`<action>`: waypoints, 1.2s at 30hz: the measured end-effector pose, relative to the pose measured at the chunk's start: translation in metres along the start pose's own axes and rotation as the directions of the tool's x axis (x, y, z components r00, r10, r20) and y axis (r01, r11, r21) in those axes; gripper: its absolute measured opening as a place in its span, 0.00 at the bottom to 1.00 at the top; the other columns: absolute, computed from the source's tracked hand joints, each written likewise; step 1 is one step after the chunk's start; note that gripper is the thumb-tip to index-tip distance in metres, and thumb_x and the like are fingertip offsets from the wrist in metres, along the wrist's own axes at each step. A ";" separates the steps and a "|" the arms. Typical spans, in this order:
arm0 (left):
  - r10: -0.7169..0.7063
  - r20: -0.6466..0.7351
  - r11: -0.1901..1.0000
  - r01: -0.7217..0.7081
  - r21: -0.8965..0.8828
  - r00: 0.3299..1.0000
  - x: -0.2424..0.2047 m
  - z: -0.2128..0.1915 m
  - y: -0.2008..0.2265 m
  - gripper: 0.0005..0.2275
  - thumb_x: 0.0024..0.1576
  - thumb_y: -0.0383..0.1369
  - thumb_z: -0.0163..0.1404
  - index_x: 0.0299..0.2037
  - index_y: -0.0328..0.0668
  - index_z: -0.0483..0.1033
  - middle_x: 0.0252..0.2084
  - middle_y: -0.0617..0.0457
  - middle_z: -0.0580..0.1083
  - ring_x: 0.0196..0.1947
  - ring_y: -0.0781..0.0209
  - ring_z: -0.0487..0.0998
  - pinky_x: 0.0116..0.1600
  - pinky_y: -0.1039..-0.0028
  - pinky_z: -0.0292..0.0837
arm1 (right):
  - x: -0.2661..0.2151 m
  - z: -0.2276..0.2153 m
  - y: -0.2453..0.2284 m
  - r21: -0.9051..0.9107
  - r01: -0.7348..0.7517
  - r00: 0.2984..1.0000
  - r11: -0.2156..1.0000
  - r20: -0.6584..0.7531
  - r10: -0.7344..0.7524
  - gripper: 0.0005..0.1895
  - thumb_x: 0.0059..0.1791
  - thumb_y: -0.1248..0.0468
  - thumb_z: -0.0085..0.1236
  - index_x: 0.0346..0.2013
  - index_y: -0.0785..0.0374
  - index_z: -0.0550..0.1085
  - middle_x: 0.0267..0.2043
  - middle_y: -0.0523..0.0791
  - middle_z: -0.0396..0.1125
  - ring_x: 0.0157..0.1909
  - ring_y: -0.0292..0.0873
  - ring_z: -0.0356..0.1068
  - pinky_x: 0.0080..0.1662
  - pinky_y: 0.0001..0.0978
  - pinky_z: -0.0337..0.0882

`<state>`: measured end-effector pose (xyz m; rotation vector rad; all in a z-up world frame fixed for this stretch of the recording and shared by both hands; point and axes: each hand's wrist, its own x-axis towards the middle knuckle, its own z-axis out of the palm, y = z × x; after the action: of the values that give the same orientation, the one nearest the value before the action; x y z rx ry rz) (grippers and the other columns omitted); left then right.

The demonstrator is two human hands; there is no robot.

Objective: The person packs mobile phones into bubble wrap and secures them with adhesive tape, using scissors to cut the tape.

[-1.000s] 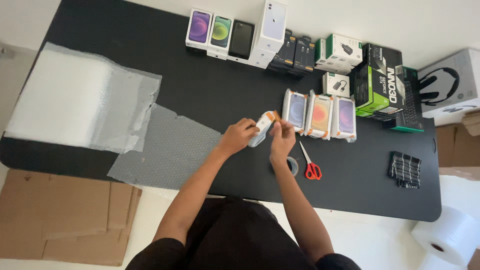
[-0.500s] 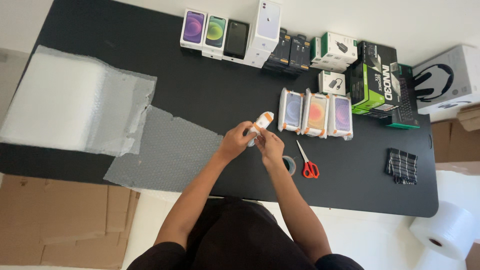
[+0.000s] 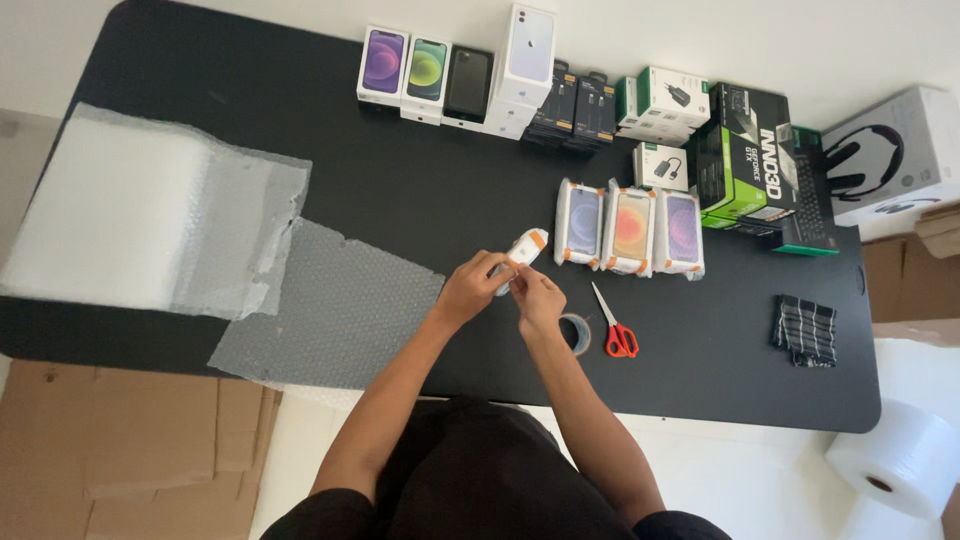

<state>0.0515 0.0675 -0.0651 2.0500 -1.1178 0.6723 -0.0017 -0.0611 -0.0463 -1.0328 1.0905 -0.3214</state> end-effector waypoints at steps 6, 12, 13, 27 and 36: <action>-0.006 0.043 0.999 0.004 0.039 0.999 -0.003 0.003 -0.002 0.04 0.66 0.32 0.50 0.46 0.54 0.79 0.43 0.59 0.72 0.44 0.63 0.78 0.44 0.77 0.81 | -0.001 -0.009 0.004 0.044 0.005 0.999 0.999 0.053 -0.008 0.10 0.49 0.66 0.69 0.39 0.72 0.80 0.34 0.52 0.73 0.40 0.45 0.78 0.49 0.41 0.84; -0.061 0.051 0.998 0.062 -0.024 0.997 0.002 -0.007 0.003 0.04 0.67 0.33 0.49 0.44 0.52 0.79 0.39 0.59 0.73 0.42 0.64 0.78 0.42 0.77 0.81 | -0.014 -0.010 0.007 0.063 0.090 0.988 0.994 0.124 -0.097 0.09 0.51 0.68 0.66 0.42 0.73 0.79 0.37 0.53 0.73 0.43 0.45 0.76 0.53 0.42 0.81; -0.060 0.050 0.998 0.061 -0.023 0.997 -0.002 0.001 0.000 0.04 0.67 0.33 0.49 0.44 0.52 0.79 0.39 0.59 0.73 0.42 0.64 0.78 0.42 0.77 0.81 | -0.012 -0.011 0.009 0.064 0.090 0.987 0.994 0.125 -0.098 0.09 0.51 0.68 0.66 0.42 0.73 0.79 0.37 0.53 0.73 0.43 0.45 0.76 0.53 0.42 0.81; -0.506 0.214 0.636 0.529 -0.561 0.835 0.004 0.006 0.018 0.09 0.60 0.34 0.56 0.47 0.43 0.72 0.52 0.46 0.72 0.57 0.43 0.75 0.62 0.53 0.72 | 0.108 -0.029 0.106 -0.132 -0.099 0.971 0.986 0.204 0.125 0.37 0.50 0.42 0.71 0.61 0.56 0.63 0.42 0.45 0.66 0.39 0.40 0.70 0.40 0.34 0.79; -0.826 0.120 0.418 0.741 -0.525 0.551 0.002 0.021 -0.021 0.09 0.66 0.39 0.47 0.47 0.49 0.79 0.39 0.47 0.81 0.44 0.47 0.83 0.52 0.59 0.77 | 0.052 -0.055 0.030 -0.664 0.680 0.717 0.311 0.513 -0.473 0.46 0.43 0.35 0.72 0.65 0.55 0.66 0.58 0.48 0.68 0.62 0.52 0.69 0.64 0.48 0.70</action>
<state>0.0725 0.0583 -0.0839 1.6977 -0.0783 0.0010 -0.0311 -0.1090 -0.1043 -2.3212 0.5523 -0.2420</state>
